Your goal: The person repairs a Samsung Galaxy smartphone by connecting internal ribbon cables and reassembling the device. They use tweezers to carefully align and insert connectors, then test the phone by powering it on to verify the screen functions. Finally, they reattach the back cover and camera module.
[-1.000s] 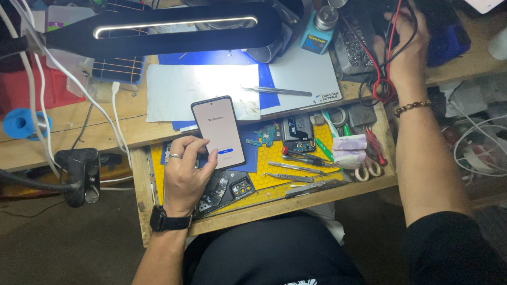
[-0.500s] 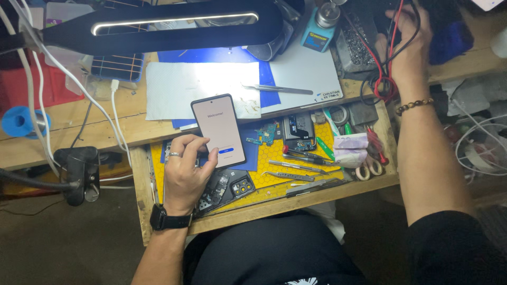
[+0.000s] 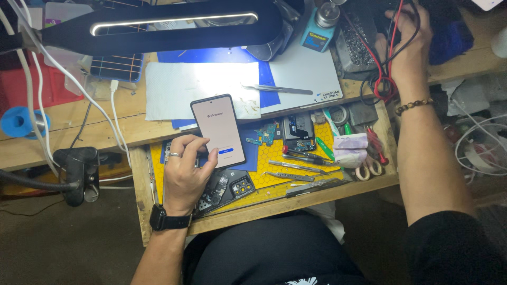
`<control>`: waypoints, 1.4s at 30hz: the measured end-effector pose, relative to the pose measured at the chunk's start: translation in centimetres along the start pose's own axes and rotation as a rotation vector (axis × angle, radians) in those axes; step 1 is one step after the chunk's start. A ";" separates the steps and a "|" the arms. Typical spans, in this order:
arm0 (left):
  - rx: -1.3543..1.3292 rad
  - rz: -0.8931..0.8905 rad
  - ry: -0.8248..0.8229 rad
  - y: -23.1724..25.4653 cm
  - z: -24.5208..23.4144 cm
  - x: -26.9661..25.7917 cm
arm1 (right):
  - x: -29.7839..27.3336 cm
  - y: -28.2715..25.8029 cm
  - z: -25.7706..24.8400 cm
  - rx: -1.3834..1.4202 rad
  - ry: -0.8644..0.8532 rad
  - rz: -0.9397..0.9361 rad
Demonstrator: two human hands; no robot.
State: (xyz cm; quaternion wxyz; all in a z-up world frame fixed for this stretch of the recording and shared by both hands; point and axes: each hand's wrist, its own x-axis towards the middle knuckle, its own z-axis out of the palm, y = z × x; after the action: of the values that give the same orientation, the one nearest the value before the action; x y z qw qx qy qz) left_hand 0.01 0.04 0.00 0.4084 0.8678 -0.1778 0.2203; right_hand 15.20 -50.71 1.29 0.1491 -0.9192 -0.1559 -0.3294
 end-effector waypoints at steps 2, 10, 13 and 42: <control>0.002 -0.002 -0.004 0.0 0.0 0.0 | -0.3 -0.1 0.0 -0.039 0.019 0.005; 0.007 -0.010 0.005 -0.1 -0.2 -0.1 | -0.3 1.4 0.2 -0.058 0.083 -0.032; 0.011 -0.006 0.017 -0.1 -0.3 -0.2 | -0.2 3.3 0.1 0.026 0.170 0.055; -0.171 -0.128 0.040 -1.9 -0.1 -0.9 | -3.3 -32.1 1.3 0.103 -0.373 -0.720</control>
State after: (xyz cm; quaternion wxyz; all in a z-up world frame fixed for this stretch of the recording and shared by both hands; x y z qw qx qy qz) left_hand 0.16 1.33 -1.62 0.4975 0.8349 -0.1318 0.1952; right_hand 1.17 -21.72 3.72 0.0394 -0.8413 -0.5082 -0.1802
